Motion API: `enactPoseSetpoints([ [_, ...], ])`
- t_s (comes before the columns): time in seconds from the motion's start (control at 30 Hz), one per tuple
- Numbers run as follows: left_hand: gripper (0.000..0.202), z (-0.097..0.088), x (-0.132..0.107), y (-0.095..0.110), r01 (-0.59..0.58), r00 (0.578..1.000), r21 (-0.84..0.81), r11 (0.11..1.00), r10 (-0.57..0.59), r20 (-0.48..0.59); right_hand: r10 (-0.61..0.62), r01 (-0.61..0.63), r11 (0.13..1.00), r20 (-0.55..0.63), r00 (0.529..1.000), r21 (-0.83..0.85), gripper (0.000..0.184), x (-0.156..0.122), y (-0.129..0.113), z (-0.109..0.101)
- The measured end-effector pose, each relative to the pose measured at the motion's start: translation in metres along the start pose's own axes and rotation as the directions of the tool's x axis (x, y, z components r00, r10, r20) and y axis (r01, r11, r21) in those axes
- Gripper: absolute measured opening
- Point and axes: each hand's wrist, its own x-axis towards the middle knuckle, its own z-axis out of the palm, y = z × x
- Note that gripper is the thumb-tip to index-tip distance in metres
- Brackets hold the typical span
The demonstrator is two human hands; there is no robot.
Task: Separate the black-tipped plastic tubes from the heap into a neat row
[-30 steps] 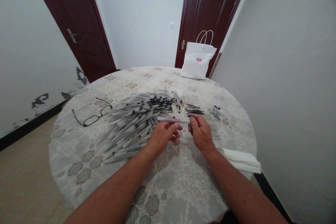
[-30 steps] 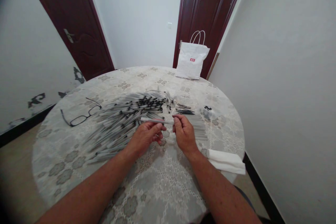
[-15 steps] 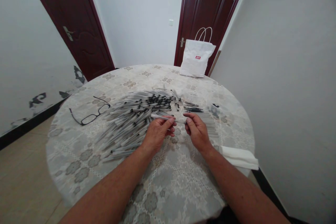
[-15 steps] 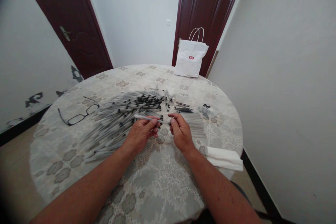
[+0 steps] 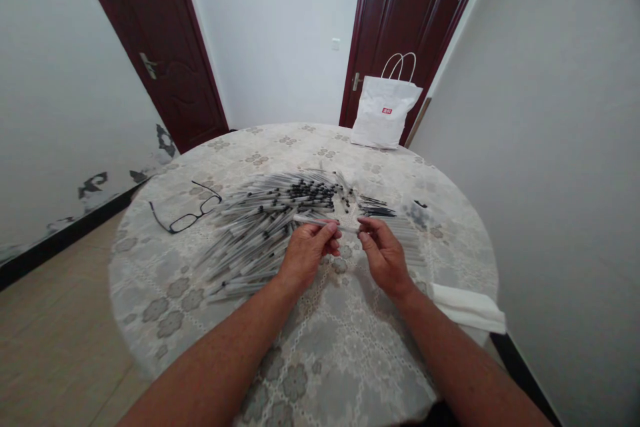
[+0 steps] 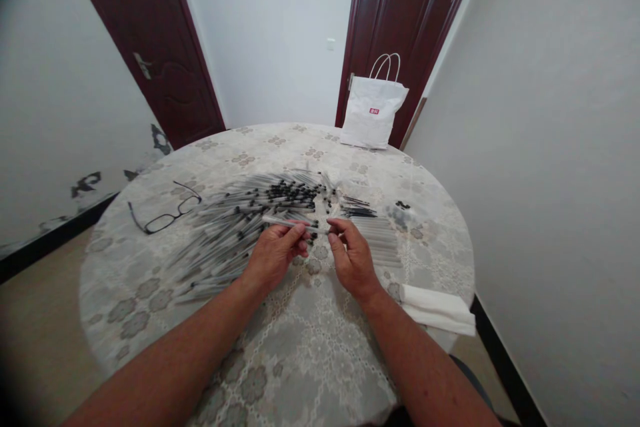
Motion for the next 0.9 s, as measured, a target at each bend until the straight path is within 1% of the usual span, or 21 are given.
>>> enactPoseSetpoints([
  [0.07, 0.038, -0.0011, 0.0010, 0.0002, -0.011, 1.000, -0.006, 1.000, 0.011, -0.003, -0.004, 0.004, 1.000, 0.006, 1.000, -0.009, 0.033, -0.0003, -0.0007, -0.0006],
  [0.17, 0.037, -0.0028, 0.0019, -0.0002, -0.016, 1.000, 0.003, 1.000, 0.016, 0.008, 0.086, -0.086, 0.996, 0.033, 0.996, -0.004, 0.029, 0.0009, 0.0006, -0.0014],
  [0.23, 0.037, -0.0035, 0.0021, -0.0010, -0.013, 1.000, 0.021, 1.000, 0.013, 0.022, 0.152, -0.148, 0.987, 0.054, 0.987, -0.066, 0.037, 0.0024, 0.0023, -0.0018],
  [0.33, 0.035, -0.0033, 0.0018, -0.0019, -0.011, 0.999, 0.051, 0.999, 0.009, 0.041, 0.192, -0.176, 0.971, 0.093, 0.977, -0.160, 0.045, 0.0044, 0.0035, -0.0027],
  [0.47, 0.035, -0.0020, 0.0012, -0.0014, -0.014, 0.999, 0.066, 0.998, 0.011, 0.041, 0.181, -0.164, 0.977, 0.129, 0.975, -0.133, 0.044, 0.0054, 0.0020, -0.0042],
  [0.6, 0.038, -0.0019, 0.0011, -0.0007, -0.011, 0.999, 0.060, 0.998, 0.009, 0.032, 0.135, -0.123, 0.987, 0.116, 0.984, -0.105, 0.039, 0.0057, 0.0010, -0.0049],
  [0.73, 0.037, -0.0035, 0.0023, -0.0005, -0.020, 1.000, 0.043, 0.999, 0.020, 0.009, 0.126, -0.122, 0.992, 0.101, 0.987, -0.044, 0.021, 0.0046, 0.0017, -0.0027],
  [0.77, 0.037, -0.0038, 0.0025, -0.0004, -0.023, 1.000, 0.036, 0.999, 0.023, 0.006, 0.130, -0.128, 0.991, 0.095, 0.987, -0.024, 0.020, 0.0040, 0.0020, -0.0020],
  [0.9, 0.038, -0.0035, 0.0024, 0.0002, -0.015, 1.000, 0.024, 1.000, 0.015, 0.009, 0.146, -0.148, 0.989, 0.055, 0.988, 0.021, 0.028, 0.0020, 0.0040, -0.0010],
])
